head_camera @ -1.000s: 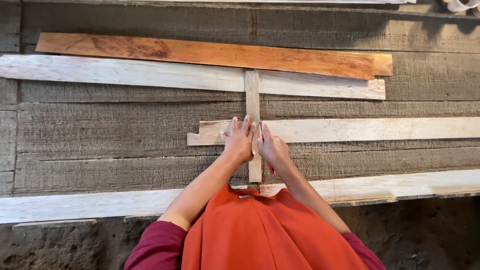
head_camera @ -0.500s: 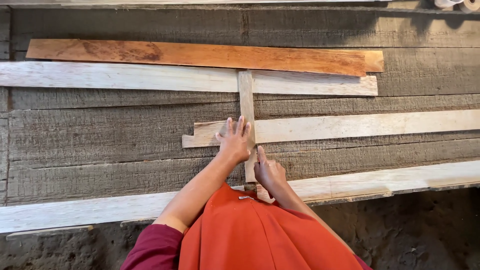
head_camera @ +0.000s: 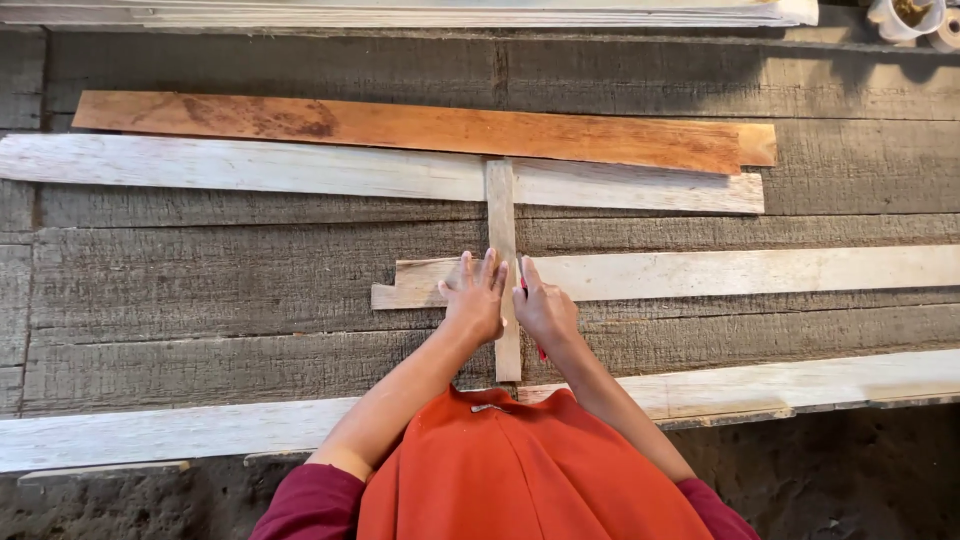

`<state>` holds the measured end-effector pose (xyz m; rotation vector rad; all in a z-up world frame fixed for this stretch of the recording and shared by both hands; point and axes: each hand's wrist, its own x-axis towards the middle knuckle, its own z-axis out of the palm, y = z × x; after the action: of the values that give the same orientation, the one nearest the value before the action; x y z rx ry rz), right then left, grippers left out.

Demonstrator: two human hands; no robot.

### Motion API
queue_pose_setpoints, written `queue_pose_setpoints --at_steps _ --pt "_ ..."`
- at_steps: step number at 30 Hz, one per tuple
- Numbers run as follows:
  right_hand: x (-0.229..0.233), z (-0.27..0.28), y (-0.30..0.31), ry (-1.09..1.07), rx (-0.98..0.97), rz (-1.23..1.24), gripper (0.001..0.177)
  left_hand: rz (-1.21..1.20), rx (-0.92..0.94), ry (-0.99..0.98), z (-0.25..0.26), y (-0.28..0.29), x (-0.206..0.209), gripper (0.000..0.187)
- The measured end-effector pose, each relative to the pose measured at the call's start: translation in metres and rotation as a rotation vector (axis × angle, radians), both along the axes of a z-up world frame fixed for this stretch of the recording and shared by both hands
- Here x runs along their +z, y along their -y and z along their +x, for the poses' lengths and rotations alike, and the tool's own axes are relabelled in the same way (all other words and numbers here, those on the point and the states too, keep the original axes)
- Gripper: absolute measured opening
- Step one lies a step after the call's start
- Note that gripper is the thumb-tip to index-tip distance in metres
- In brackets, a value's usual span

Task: Cutting and fitting thin wood strips using a utility knife to create a patterned surface on a wooden floor

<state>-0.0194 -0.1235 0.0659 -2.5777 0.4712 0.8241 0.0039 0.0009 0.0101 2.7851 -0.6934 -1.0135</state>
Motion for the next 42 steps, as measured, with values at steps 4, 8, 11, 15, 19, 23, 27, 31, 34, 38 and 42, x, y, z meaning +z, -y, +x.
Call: queue_pose_setpoints --at_steps 4,8,11,15,19,23,27,31,34,38,42 --pt "-0.003 0.001 -0.004 -0.009 0.008 -0.014 0.064 -0.006 -0.003 0.007 0.0 -0.001 0.003 0.098" --pt "0.01 -0.002 -0.01 -0.035 0.041 -0.056 0.064 0.0 -0.014 0.012 0.001 -0.003 0.009 0.099" --pt "0.004 -0.004 -0.005 -0.022 0.051 -0.046 0.064 -0.003 -0.021 0.021 0.001 -0.002 0.007 0.098" --pt "0.005 -0.015 -0.008 -0.042 0.057 -0.01 0.064 0.008 -0.02 0.037 0.0 -0.002 -0.004 0.097" --pt "-0.014 -0.032 -0.001 -0.027 0.104 -0.051 0.064 0.011 -0.022 0.04 -0.001 -0.003 0.005 0.097" --pt "-0.009 -0.049 -0.002 -0.017 0.041 0.021 0.06 0.012 -0.015 0.033 0.0 -0.001 0.009 0.096" --pt "-0.013 -0.07 -0.005 -0.112 0.097 -0.033 0.063 0.011 -0.01 0.01 0.0 -0.004 0.018 0.094" --pt "0.013 -0.059 0.007 -0.128 0.048 0.051 0.065 0.029 -0.015 0.001 0.003 -0.001 0.024 0.094" --pt "0.037 -0.046 0.002 -0.159 0.076 0.021 0.063 0.027 0.0 -0.035 0.003 -0.003 0.023 0.096" --pt "0.024 -0.021 0.006 -0.01 -0.088 0.053 0.062 0.016 -0.001 -0.024 0.001 0.0 0.013 0.095" --pt "0.017 -0.002 0.002 0.037 -0.06 0.033 0.063 0.017 0.004 0.006 0.0 0.002 0.001 0.096"
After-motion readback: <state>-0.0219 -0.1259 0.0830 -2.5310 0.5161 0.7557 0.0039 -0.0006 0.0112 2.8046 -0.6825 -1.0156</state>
